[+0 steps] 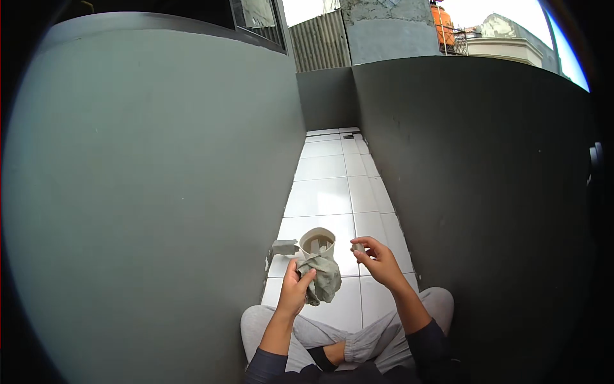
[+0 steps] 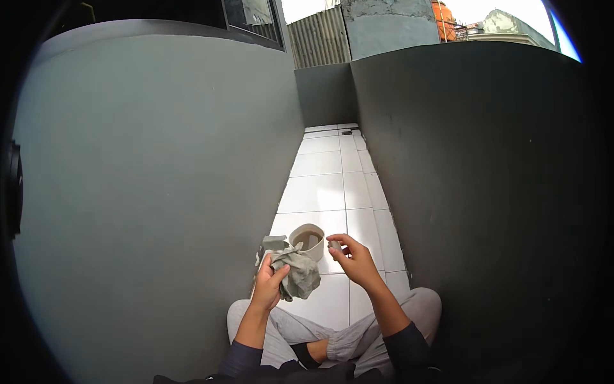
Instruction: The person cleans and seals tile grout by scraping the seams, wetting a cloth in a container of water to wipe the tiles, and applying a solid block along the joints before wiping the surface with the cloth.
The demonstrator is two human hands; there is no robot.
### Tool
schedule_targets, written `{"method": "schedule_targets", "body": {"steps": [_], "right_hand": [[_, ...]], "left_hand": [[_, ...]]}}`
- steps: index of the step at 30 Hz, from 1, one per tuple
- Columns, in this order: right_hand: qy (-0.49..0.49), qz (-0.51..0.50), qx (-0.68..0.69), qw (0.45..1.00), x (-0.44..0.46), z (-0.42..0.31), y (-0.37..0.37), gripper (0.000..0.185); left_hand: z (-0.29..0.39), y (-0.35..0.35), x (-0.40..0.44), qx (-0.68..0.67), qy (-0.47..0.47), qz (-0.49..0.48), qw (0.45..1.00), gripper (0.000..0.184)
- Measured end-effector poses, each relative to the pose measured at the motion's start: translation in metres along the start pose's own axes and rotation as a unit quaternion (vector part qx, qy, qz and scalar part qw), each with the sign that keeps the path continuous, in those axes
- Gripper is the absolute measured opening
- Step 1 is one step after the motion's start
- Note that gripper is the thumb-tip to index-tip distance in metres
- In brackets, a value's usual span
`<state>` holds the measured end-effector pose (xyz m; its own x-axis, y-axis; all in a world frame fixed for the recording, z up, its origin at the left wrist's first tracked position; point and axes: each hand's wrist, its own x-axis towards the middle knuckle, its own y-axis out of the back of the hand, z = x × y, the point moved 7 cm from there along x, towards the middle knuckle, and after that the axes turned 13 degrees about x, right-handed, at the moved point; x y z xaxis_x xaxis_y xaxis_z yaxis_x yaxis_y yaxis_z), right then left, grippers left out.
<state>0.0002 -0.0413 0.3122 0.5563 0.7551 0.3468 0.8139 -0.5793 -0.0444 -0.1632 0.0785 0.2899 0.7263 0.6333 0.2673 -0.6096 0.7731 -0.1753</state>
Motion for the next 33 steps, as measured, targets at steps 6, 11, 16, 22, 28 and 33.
{"method": "schedule_targets", "body": {"steps": [6,11,16,22,28,33], "right_hand": [[-0.068,0.035,-0.029,0.997,0.032,0.082,0.056,0.026],[-0.102,0.067,-0.015,0.992,0.044,0.146,0.103,0.026],[-0.165,0.151,0.0,0.975,0.044,0.189,0.134,0.026],[-0.108,0.201,0.013,0.973,0.054,0.187,0.155,0.025],[-0.094,0.226,0.075,0.967,0.054,0.182,0.164,0.025],[-0.097,0.23,0.091,0.964,0.055,0.175,0.164,0.025]], "left_hand": [[-0.067,0.02,0.035,0.024,0.067,0.054,0.996,0.039],[-0.141,0.012,0.056,0.153,0.107,-0.035,0.982,0.042],[-0.18,0.003,0.065,0.199,0.073,0.041,0.976,0.043],[-0.245,-0.084,0.08,0.401,-0.065,-0.194,0.893,0.054],[-0.327,-0.152,0.086,0.515,-0.069,-0.327,0.79,0.062],[-0.375,-0.187,0.089,0.649,-0.071,-0.383,0.654,0.064]]}}
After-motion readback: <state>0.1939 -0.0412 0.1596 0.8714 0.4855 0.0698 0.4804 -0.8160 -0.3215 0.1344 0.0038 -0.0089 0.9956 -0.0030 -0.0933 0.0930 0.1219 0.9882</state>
